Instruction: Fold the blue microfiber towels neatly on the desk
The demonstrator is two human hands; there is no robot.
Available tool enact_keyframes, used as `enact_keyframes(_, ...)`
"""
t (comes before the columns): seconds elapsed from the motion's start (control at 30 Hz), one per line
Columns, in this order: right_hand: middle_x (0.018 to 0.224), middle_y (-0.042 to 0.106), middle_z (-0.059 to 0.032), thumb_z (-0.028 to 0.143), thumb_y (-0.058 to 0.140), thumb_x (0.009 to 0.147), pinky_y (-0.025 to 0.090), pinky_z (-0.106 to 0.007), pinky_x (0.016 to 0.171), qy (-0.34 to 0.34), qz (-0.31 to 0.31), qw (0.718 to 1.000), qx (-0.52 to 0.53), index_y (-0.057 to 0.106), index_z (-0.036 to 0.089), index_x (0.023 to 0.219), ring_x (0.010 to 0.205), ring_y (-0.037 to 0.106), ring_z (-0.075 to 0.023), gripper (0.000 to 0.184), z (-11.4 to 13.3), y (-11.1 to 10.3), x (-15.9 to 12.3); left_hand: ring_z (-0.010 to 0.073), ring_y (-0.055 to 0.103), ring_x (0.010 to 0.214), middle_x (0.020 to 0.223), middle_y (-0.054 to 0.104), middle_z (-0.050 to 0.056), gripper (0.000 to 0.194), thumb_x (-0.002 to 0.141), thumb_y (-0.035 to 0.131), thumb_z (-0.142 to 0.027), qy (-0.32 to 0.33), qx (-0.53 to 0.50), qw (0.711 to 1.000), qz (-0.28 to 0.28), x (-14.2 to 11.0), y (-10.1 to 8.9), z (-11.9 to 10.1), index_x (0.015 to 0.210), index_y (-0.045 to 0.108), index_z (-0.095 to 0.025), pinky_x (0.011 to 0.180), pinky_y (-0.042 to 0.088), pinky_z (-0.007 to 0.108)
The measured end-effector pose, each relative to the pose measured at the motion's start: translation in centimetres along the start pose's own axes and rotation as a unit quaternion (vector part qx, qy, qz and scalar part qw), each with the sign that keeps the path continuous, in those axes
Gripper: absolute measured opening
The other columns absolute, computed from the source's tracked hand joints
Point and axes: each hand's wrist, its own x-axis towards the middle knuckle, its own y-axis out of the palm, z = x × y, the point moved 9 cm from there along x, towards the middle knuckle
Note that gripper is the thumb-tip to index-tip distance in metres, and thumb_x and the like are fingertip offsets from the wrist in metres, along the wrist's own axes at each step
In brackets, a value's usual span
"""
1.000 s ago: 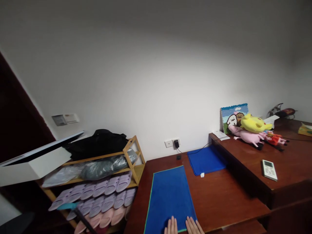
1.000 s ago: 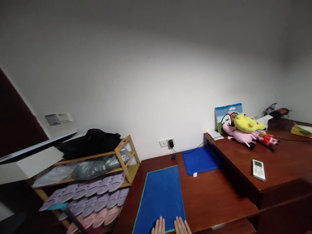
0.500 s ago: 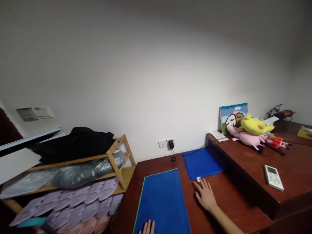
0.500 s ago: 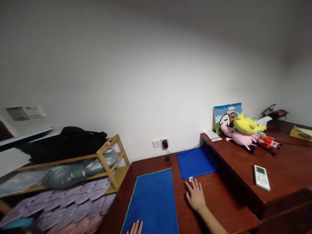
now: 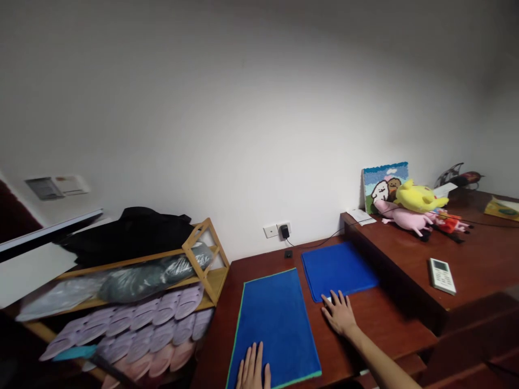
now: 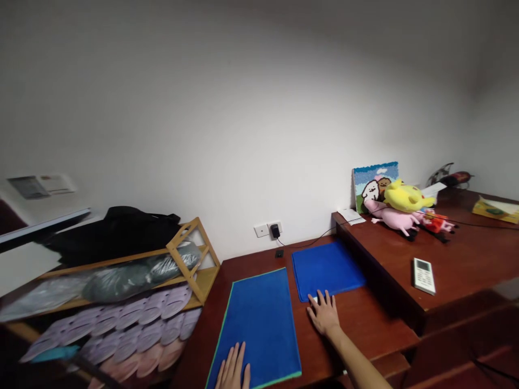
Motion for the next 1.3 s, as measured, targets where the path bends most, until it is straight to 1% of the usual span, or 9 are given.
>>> enact_keyframes(0.13, 0.167, 0.041, -0.0029, 0.064, 0.033, 0.1, 0.018, -0.059, 0.124, -0.019, -0.015, 0.999, 0.025, 0.047, 0.045, 0.153, 0.157, 0.024, -0.0358, 0.058, 0.4, 0.0, -5.0, 0.0249, 0.043, 0.151, 0.164, 0.043, 0.002, 0.056, 0.103, 0.032, -0.04, -0.021, 0.011, 0.999, 0.04, 0.0, -0.9, -0.8, 0.155, 0.047, -0.025, 0.124, 0.037, 0.048)
enact_keyframes(0.43, 0.165, 0.042, -0.0055, 0.067, 0.037, 0.099, 0.023, -0.066, 0.122, -0.051, -0.02, 0.998, 0.036, 0.048, 0.044, 0.153, 0.155, 0.028, -0.0397, 0.059, 2.1, 1.2, -13.4, 0.0246, 0.033, 0.155, 0.167, 0.035, 0.003, 0.059, 0.103, 0.031, -0.045, -0.04, 0.031, 0.993, 0.109, -2.6, -3.2, 0.1, 0.159, 0.039, -0.026, 0.128, 0.028, 0.05)
enact_keyframes(0.57, 0.161, 0.049, -0.0062, 0.066, 0.038, 0.099, 0.022, -0.065, 0.123, -0.056, -0.027, 0.998, 0.033, 0.052, 0.044, 0.15, 0.152, 0.036, -0.0407, 0.058, 2.8, 0.2, -13.8, 0.0238, 0.032, 0.155, 0.168, 0.035, 0.001, 0.057, 0.104, 0.03, -0.044, -0.04, 0.023, 0.991, 0.125, -3.1, -3.7, 0.6, 0.159, 0.039, -0.029, 0.127, 0.028, 0.051)
enact_keyframes(0.67, 0.165, 0.043, -0.0022, 0.064, 0.037, 0.1, 0.022, -0.063, 0.124, -0.062, -0.043, 0.996, 0.044, 0.048, 0.047, 0.152, 0.154, 0.031, -0.0385, 0.056, 3.3, -0.7, -12.8, 0.0237, 0.031, 0.156, 0.168, 0.034, 0.001, 0.057, 0.104, 0.029, -0.043, -0.044, 0.022, 0.99, 0.134, -3.1, -3.7, 0.8, 0.159, 0.038, -0.03, 0.127, 0.027, 0.052)
enact_keyframes(0.8, 0.169, 0.035, 0.0004, 0.066, 0.034, 0.101, 0.019, -0.063, 0.125, -0.09, -0.018, 0.994, 0.056, 0.043, 0.048, 0.154, 0.157, 0.023, -0.0369, 0.057, 4.5, 0.3, -11.9, 0.024, 0.031, 0.156, 0.169, 0.032, 0.001, 0.058, 0.104, 0.029, -0.043, -0.05, 0.017, 0.989, 0.136, -3.1, -3.7, 0.9, 0.16, 0.037, -0.029, 0.128, 0.026, 0.053)
enact_keyframes(0.97, 0.17, 0.032, 0.0001, 0.069, 0.029, 0.101, 0.018, -0.063, 0.125, -0.092, -0.025, 0.993, 0.068, 0.039, 0.047, 0.156, 0.158, 0.02, -0.0366, 0.06, 5.0, 1.8, -12.8, 0.0232, 0.028, 0.157, 0.17, 0.029, 0.001, 0.059, 0.105, 0.028, -0.044, -0.055, 0.019, 0.988, 0.143, -3.3, -3.6, 1.2, 0.161, 0.034, -0.027, 0.129, 0.023, 0.052)
enact_keyframes(1.13, 0.17, 0.033, 0.0006, 0.064, 0.036, 0.101, 0.018, -0.062, 0.125, -0.099, -0.01, 0.993, 0.061, 0.042, 0.046, 0.155, 0.157, 0.023, -0.0368, 0.058, 5.3, 1.0, -13.6, 0.0234, 0.029, 0.157, 0.169, 0.031, 0.002, 0.059, 0.104, 0.03, -0.045, -0.059, 0.026, 0.988, 0.142, -3.4, -3.8, 1.5, 0.16, 0.036, -0.028, 0.128, 0.024, 0.052)
enact_keyframes(1.23, 0.166, 0.041, -0.0018, 0.053, 0.038, 0.102, 0.021, -0.056, 0.126, -0.14, -0.042, 0.987, 0.069, 0.048, 0.039, 0.154, 0.155, 0.03, -0.0334, 0.055, 6.4, -1.0, -14.6, 0.0234, 0.03, 0.156, 0.169, 0.034, 0.002, 0.058, 0.104, 0.031, -0.043, -0.047, 0.017, 0.99, 0.133, -3.7, -4.2, 1.6, 0.159, 0.039, -0.028, 0.128, 0.025, 0.051)
enact_keyframes(1.3, 0.156, 0.054, -0.005, 0.042, 0.038, 0.102, 0.031, -0.048, 0.122, -0.179, -0.081, 0.977, 0.083, 0.055, 0.034, 0.149, 0.143, 0.047, -0.0291, 0.05, 7.8, -1.9, -16.0, 0.0232, 0.033, 0.155, 0.167, 0.037, 0.002, 0.056, 0.105, 0.031, -0.043, -0.027, -0.002, 0.993, 0.115, -4.1, -4.6, 1.6, 0.158, 0.042, -0.028, 0.128, 0.029, 0.05)
